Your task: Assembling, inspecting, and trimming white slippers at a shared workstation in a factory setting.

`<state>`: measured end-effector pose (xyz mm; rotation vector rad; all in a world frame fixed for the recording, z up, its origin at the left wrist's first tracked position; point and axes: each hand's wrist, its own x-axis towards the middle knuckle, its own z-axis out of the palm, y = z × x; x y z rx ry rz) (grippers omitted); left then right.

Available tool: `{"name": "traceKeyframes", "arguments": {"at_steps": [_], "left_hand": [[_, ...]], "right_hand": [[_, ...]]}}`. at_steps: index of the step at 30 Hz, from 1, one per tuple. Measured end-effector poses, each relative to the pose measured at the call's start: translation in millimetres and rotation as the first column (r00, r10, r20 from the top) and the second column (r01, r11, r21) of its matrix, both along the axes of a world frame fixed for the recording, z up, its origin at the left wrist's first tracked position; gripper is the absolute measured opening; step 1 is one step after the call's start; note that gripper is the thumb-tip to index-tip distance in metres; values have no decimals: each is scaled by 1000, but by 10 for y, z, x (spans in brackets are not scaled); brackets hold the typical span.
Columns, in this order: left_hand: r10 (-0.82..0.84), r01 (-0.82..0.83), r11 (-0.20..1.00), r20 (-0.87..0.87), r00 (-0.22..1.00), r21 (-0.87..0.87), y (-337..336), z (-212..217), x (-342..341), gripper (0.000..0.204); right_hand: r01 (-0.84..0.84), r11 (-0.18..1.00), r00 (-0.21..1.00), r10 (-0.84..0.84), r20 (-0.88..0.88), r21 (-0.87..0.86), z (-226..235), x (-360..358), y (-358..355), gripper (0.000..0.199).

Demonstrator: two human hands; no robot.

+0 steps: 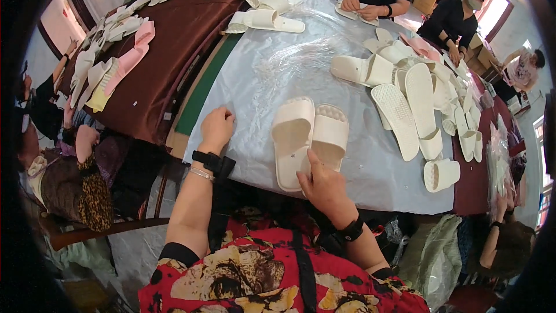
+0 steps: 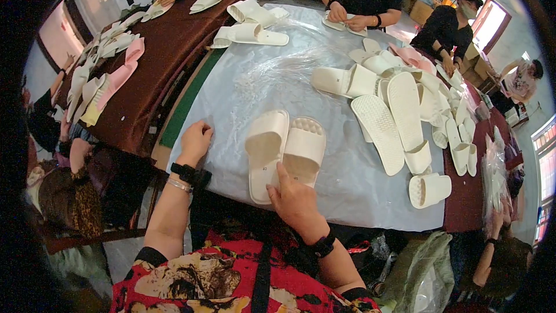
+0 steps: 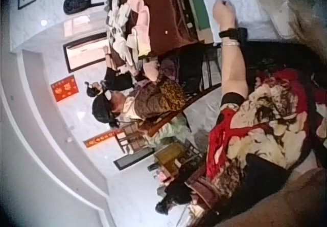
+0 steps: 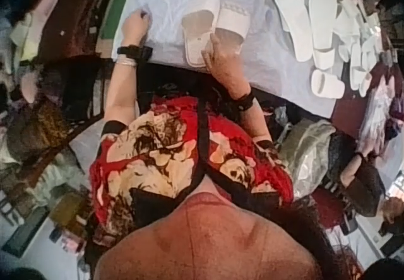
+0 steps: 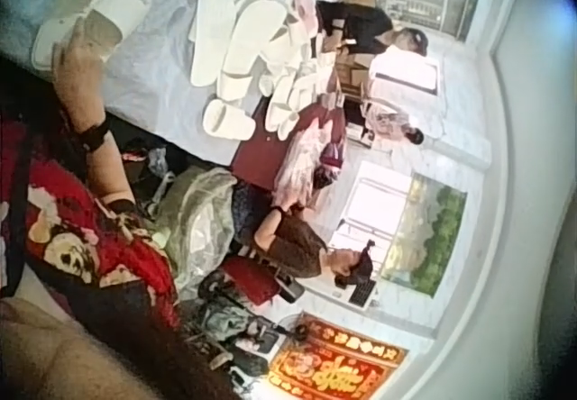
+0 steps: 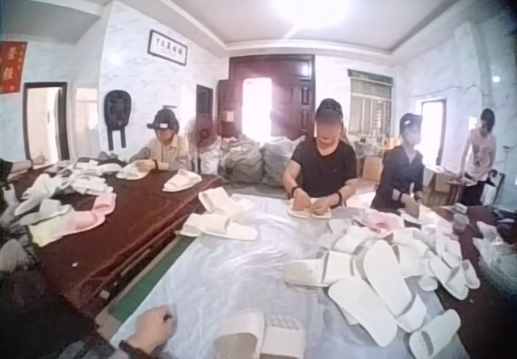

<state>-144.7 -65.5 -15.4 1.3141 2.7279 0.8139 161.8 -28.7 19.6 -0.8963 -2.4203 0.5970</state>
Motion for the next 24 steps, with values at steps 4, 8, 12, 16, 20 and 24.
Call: {"name": "traceKeyframes", "arguments": {"at_steps": [4, 8, 12, 16, 20, 24], "left_hand": [[-70, 70, 997, 6, 998, 13, -51, -20, -98, 19], [-298, 157, 931, 443, 846, 328, -206, 29, -147, 17], [-445, -61, 858, 797, 409, 510, -348, 360, 122, 15], [-554, -181, 790, 809, 198, 585, -451, 414, 137, 11], [-837, -213, 544, 542, -77, 811, -508, 756, 281, 13], [-645, 385, 753, 713, 274, 534, -620, 966, 488, 13]], "right_hand": [[-71, 994, 997, 71, 0, 80, -40, 20, -8, 33], [-115, 988, 993, 111, 43, 102, -146, 62, -25, 29], [-80, 995, 994, 74, 86, 67, -126, 61, -27, 30], [-88, 991, 992, 79, 94, 103, -85, 10, -7, 31], [-140, 969, 990, 143, -2, 203, -43, 78, 23, 38], [-145, 965, 950, 198, -242, 220, 204, 73, -95, 46]]}}
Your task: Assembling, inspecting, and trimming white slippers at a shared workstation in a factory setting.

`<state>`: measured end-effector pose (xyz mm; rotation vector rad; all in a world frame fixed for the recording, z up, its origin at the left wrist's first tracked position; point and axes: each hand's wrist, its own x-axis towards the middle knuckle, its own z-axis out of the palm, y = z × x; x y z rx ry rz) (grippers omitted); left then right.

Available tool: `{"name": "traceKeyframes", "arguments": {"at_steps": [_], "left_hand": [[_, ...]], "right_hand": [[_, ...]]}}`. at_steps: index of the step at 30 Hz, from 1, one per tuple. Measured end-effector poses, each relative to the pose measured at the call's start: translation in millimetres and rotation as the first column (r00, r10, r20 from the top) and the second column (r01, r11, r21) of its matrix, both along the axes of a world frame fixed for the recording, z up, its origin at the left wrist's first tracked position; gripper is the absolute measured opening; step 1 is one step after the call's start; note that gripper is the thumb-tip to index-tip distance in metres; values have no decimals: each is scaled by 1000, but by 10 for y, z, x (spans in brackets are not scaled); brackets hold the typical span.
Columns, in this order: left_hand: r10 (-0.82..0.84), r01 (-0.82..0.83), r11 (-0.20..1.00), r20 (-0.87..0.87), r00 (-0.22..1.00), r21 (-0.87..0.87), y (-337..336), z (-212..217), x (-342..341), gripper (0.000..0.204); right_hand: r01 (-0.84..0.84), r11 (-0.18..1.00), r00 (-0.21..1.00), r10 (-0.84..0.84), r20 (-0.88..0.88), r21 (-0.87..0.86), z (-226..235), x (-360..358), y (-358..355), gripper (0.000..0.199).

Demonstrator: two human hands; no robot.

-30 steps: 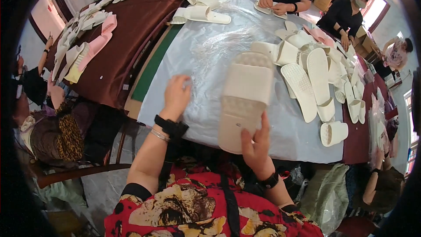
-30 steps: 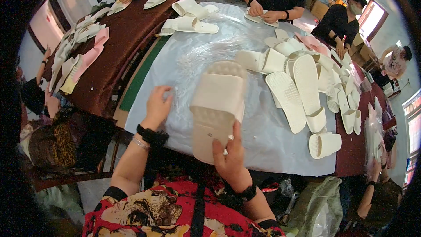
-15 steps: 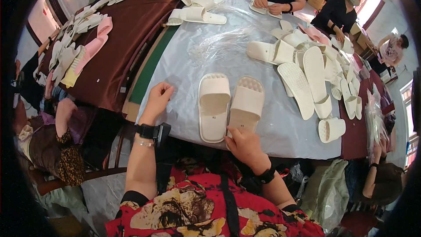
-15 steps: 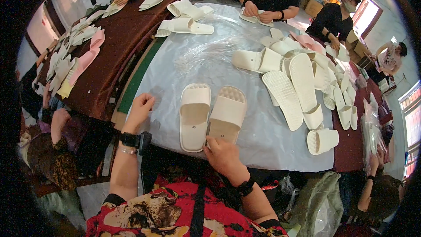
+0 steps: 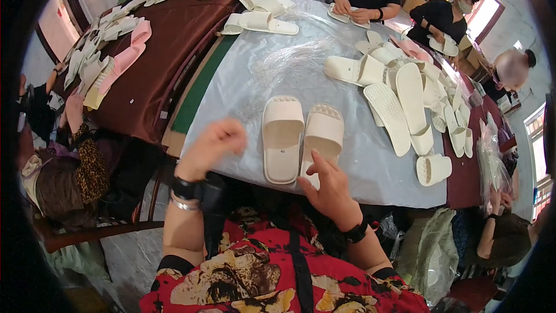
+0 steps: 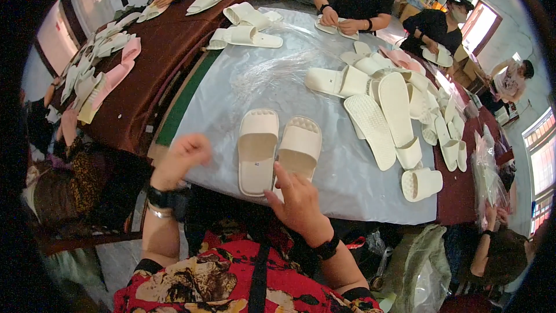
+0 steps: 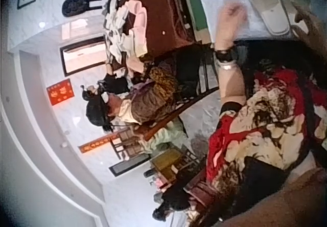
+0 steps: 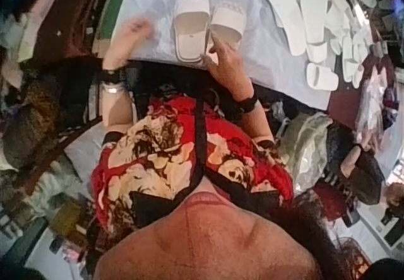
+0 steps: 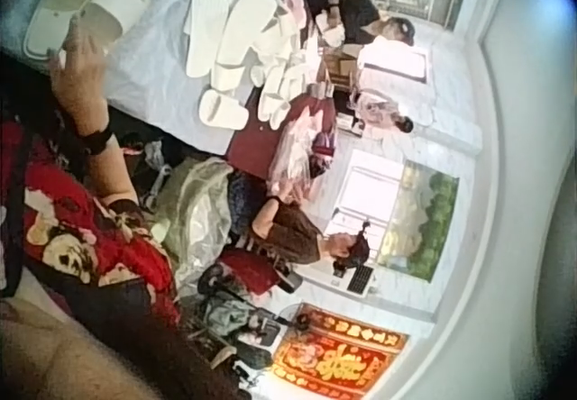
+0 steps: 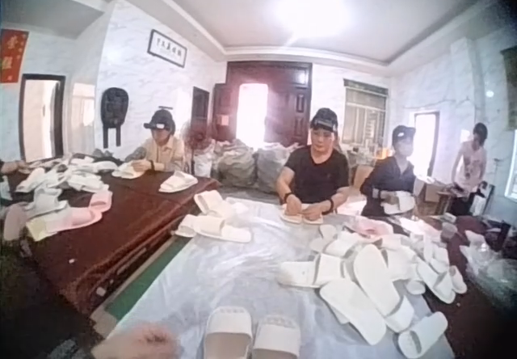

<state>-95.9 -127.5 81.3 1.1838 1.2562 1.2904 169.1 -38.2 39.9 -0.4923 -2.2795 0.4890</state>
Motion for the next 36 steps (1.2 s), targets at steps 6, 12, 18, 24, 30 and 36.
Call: {"name": "traceKeyframes", "arguments": {"at_steps": [6, 12, 18, 24, 30, 36], "left_hand": [[-449, 444, 893, -179, 876, -67, -129, 25, 827, 13], [-589, 603, 797, 166, 791, -46, -528, -44, 586, 10], [686, -811, 519, -434, 583, -269, -2037, -1700, -84, 14], [338, -698, 329, -610, 716, -636, -3197, -2754, -94, 21], [335, -670, 408, -581, 742, -620, -2733, -2935, -317, 21], [331, -665, 426, -578, 746, -613, -2602, -2898, -449, 22]], "right_hand": [[-242, 969, 966, 237, 102, 43, 128, -104, -7, 40], [-389, 920, 920, 386, -67, -37, 163, -45, -6, 10], [-205, 978, 960, 207, -189, 29, 225, 8, 249, 12], [-38, 993, 986, 55, -155, 111, 504, -91, 777, 12], [13, 985, 907, 62, -417, 173, 862, -233, 990, 8], [-34, 970, 928, 119, -352, 239, 919, -361, 968, 7]]}}
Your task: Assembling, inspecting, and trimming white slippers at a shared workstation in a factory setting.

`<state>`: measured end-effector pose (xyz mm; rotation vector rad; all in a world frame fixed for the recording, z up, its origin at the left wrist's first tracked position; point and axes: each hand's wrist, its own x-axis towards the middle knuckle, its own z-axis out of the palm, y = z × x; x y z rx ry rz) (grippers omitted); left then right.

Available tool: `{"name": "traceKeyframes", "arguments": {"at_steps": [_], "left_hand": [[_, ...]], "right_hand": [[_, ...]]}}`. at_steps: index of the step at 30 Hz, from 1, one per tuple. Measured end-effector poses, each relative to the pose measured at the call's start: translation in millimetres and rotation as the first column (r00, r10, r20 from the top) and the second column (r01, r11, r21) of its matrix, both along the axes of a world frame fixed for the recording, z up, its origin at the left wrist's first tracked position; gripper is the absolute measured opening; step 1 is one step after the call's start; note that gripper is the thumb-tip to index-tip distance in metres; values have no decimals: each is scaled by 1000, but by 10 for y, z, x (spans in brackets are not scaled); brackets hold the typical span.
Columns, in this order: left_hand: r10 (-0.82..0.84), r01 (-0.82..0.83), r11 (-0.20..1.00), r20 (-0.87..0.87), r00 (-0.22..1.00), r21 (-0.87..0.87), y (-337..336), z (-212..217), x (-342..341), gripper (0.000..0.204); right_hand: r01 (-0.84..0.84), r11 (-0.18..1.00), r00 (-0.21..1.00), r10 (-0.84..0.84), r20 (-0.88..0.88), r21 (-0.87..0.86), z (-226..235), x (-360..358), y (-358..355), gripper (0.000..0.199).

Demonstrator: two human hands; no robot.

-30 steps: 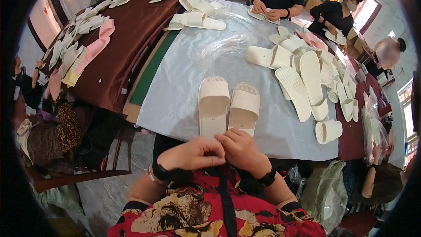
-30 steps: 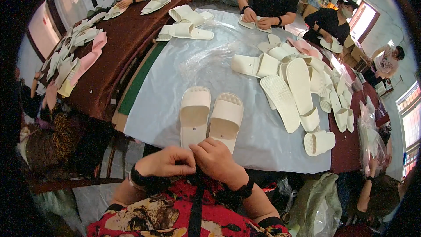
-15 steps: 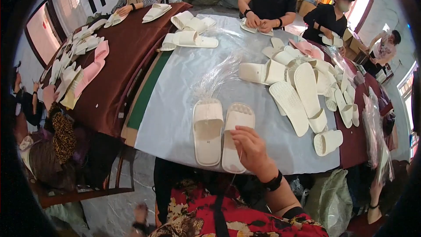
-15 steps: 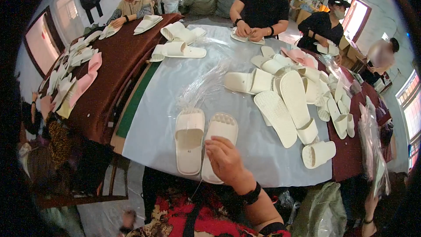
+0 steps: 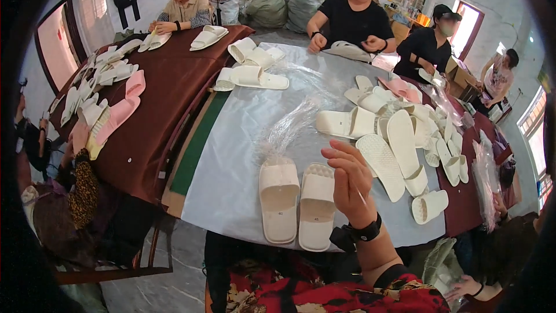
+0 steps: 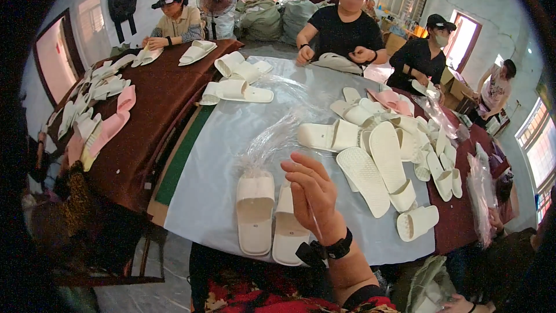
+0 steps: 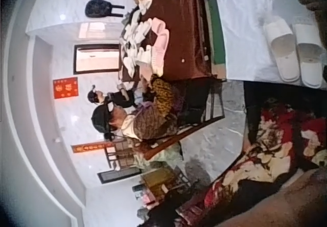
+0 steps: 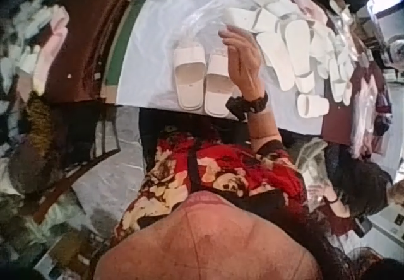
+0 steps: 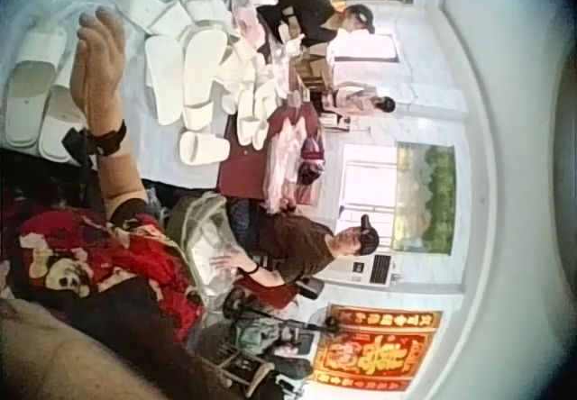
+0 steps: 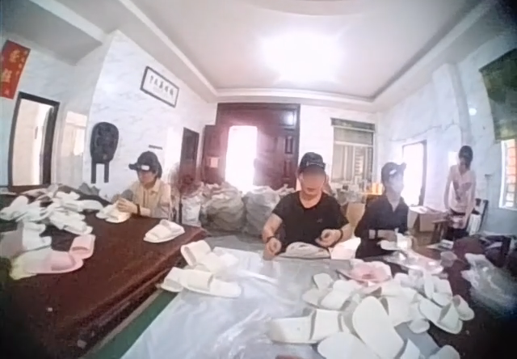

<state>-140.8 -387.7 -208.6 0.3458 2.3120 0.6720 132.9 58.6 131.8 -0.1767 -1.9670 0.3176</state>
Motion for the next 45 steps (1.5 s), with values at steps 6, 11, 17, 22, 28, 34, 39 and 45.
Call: {"name": "traceKeyframes", "arguments": {"at_steps": [6, 11, 17, 22, 28, 34, 39, 45], "left_hand": [[-60, 60, 998, -6, 998, -23, 145, 134, -215, 22], [-132, 131, 989, -12, 991, -71, 177, 182, -472, 22], [-237, 235, 967, -1, 972, -95, 529, 260, -629, 23], [-282, 281, 951, 5, 959, -131, 562, 381, -814, 23], [-407, 403, 892, 23, 913, -205, 771, 551, -1214, 24], [-839, 822, 474, 122, 530, -316, 2516, 640, -1316, 24], [-967, 928, -150, 246, -66, -340, 4036, 535, -154, 25], [-896, 840, -437, 242, -373, -321, 4482, 489, 1289, 26]], "right_hand": [[-13, 1000, 997, 12, 77, 12, -84, -63, 25, 9], [5, 1000, 995, -6, 101, 3, -177, -65, 39, 10], [-4, 1000, 993, 7, 117, -26, -272, -11, 11, 8], [31, 999, 987, -25, 157, -34, -400, 13, -92, 8], [172, 984, 969, -161, 189, -44, -594, 267, -287, 14], [204, 978, 964, -192, 181, -46, -808, 512, -486, 15], [293, 956, 956, -293, -17, 23, -857, 371, -515, 9], [534, 845, 843, -535, 45, 33, -1160, 366, -708, 12]]}}
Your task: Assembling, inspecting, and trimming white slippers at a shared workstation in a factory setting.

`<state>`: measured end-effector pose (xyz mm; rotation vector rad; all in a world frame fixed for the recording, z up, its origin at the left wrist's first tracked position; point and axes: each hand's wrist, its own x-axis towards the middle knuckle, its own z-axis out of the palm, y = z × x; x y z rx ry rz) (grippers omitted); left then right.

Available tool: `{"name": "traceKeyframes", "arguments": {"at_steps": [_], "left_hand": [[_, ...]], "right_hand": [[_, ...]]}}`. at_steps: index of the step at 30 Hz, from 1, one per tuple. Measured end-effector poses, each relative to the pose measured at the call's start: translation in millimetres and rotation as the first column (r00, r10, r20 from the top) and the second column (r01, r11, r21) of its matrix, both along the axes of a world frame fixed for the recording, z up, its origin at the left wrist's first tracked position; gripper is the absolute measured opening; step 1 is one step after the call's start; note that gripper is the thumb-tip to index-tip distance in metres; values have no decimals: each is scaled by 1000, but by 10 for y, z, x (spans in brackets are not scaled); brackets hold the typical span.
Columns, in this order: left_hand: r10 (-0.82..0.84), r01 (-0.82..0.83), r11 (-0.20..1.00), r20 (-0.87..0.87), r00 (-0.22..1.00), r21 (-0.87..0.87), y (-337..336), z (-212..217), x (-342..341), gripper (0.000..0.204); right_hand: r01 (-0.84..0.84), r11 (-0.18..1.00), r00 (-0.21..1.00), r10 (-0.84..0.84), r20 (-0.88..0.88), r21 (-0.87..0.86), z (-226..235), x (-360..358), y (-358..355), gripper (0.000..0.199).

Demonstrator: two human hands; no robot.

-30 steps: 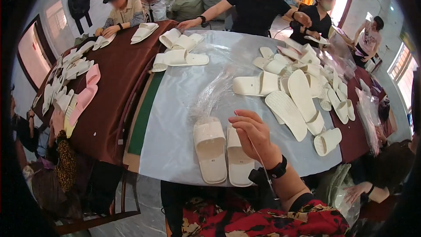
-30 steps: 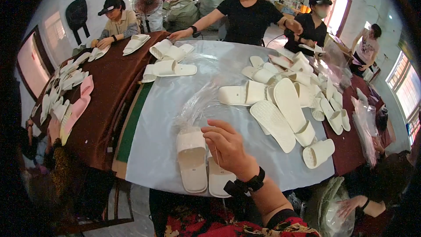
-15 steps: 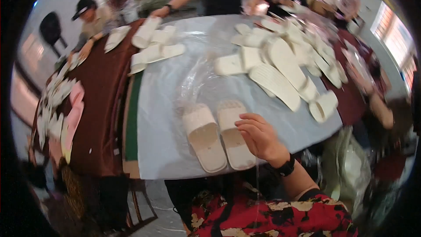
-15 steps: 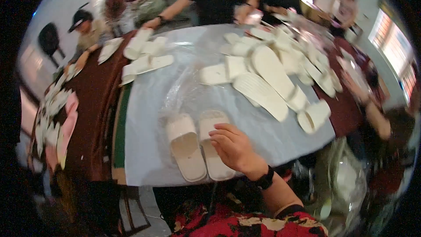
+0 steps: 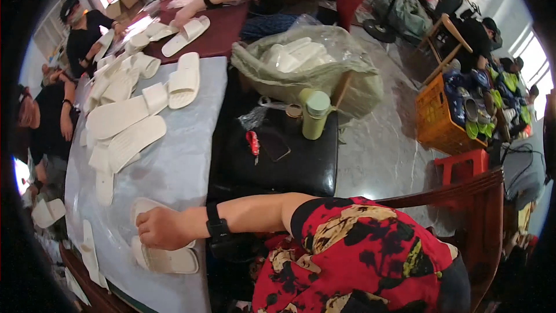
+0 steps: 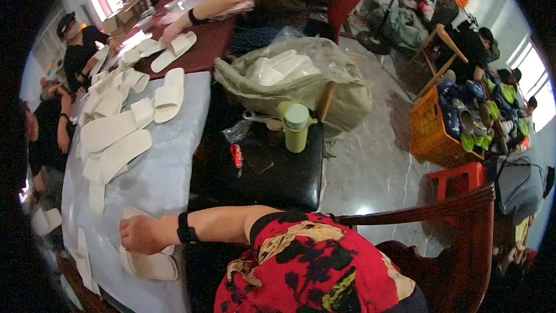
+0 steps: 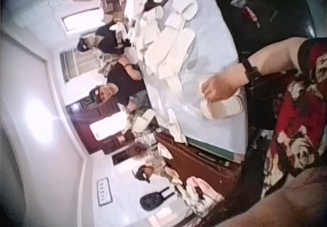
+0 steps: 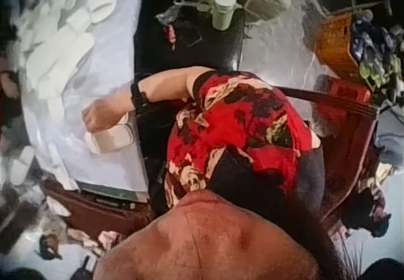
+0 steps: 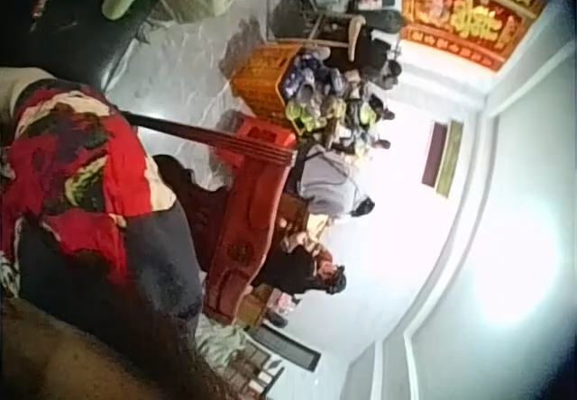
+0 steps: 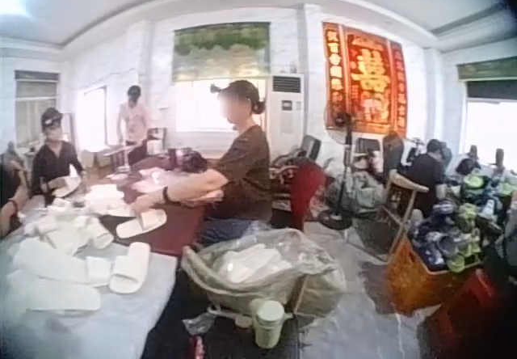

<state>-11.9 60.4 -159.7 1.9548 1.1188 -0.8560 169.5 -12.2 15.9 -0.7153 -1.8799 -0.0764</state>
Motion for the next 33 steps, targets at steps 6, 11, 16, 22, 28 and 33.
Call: {"name": "traceKeyframes", "arguments": {"at_steps": [6, 11, 16, 22, 28, 33], "left_hand": [[7, -7, 1000, 0, 1000, 10, -66, 13, 451, 26], [237, -238, 971, 19, 971, 9, -419, -61, 255, 27], [527, -527, 850, -14, 850, -5, -1315, -43, -349, 27], [780, -781, 624, -43, 624, -9, -2565, -44, -819, 28], [873, -879, 475, -110, 475, -27, -3438, 31, -1117, 29], [916, -934, 346, -183, 357, -88, -4134, -49, -1237, 29]], "right_hand": [[-97, 995, 995, 97, 35, -13, -193, 98, -133, 14], [-85, 996, 980, 86, 179, -10, -44, 268, -194, 7], [-63, 997, 996, 65, 55, -45, 190, 614, -52, 12], [-101, 994, 994, 103, 30, -50, 248, 714, -117, 11], [-73, 994, 993, 80, 87, -78, 102, 746, -55, 8], [-112, 985, 980, 131, 152, -127, 70, 770, 54, 12]]}}
